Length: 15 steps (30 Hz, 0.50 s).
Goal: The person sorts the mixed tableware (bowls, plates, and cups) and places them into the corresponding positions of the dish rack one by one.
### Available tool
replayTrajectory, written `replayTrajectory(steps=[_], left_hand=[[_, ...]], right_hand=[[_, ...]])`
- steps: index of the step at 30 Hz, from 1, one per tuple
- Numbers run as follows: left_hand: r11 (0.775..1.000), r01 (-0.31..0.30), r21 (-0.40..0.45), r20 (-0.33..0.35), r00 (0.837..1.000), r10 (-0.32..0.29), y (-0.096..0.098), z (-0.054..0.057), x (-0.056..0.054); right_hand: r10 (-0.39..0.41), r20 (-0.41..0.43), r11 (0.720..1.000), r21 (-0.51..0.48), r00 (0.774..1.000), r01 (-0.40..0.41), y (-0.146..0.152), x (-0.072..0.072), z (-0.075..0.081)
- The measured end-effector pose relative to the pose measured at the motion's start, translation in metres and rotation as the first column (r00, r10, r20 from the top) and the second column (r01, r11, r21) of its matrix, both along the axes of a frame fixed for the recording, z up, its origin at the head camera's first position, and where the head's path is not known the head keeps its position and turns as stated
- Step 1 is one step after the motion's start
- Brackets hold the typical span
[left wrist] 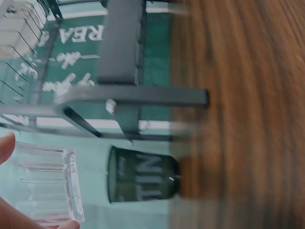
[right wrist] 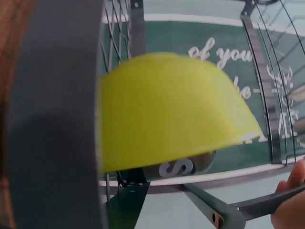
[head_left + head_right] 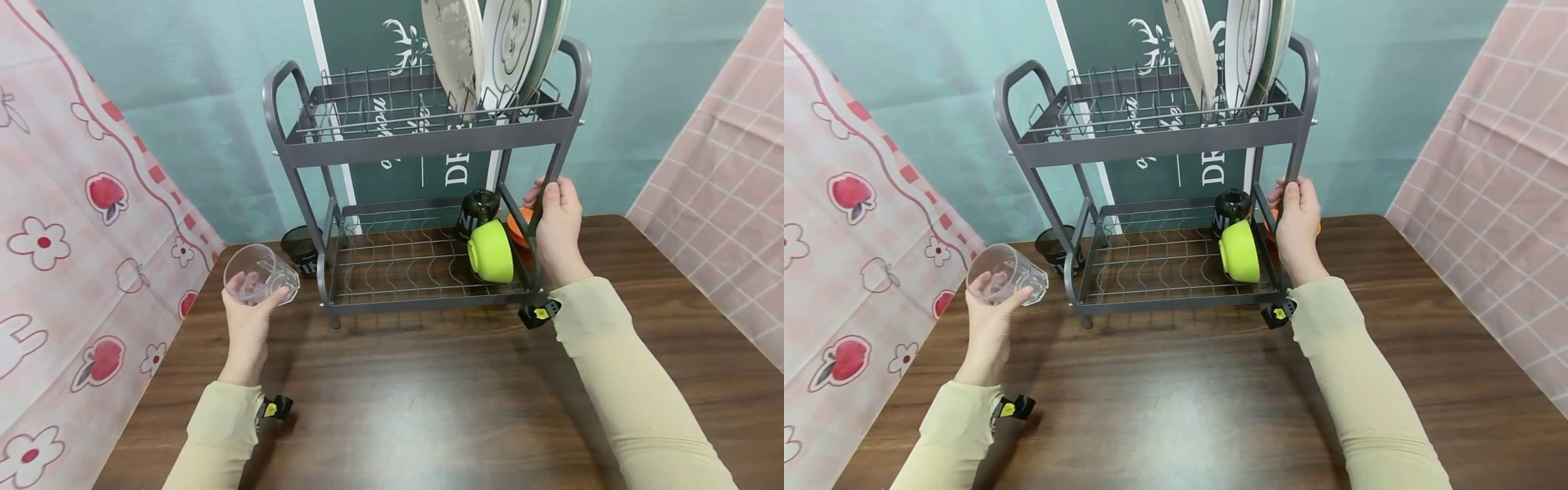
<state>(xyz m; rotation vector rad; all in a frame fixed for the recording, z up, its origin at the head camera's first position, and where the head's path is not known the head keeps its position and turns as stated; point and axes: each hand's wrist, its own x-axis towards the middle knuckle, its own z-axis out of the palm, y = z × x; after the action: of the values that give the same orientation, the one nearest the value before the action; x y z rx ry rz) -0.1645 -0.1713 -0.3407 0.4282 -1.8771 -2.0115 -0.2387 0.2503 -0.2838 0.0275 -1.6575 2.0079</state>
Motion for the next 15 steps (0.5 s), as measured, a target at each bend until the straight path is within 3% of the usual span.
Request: replayTrajectory(steps=[8, 15], left_hand=[[0.998, 0.046, 0.05, -0.118, 0.992, -0.04, 0.024, 0.019, 0.014], [0.991, 0.112, 0.072, -0.143, 0.985, -0.101, 0.038, 0.032, 0.022]], right_hand=[[-0.122, 0.043, 0.987, -0.102, 0.992, 0.126, -0.011, 0.023, -0.002], [-0.104, 0.087, 0.987, -0.113, 0.991, 0.114, -0.02, 0.043, 0.002]])
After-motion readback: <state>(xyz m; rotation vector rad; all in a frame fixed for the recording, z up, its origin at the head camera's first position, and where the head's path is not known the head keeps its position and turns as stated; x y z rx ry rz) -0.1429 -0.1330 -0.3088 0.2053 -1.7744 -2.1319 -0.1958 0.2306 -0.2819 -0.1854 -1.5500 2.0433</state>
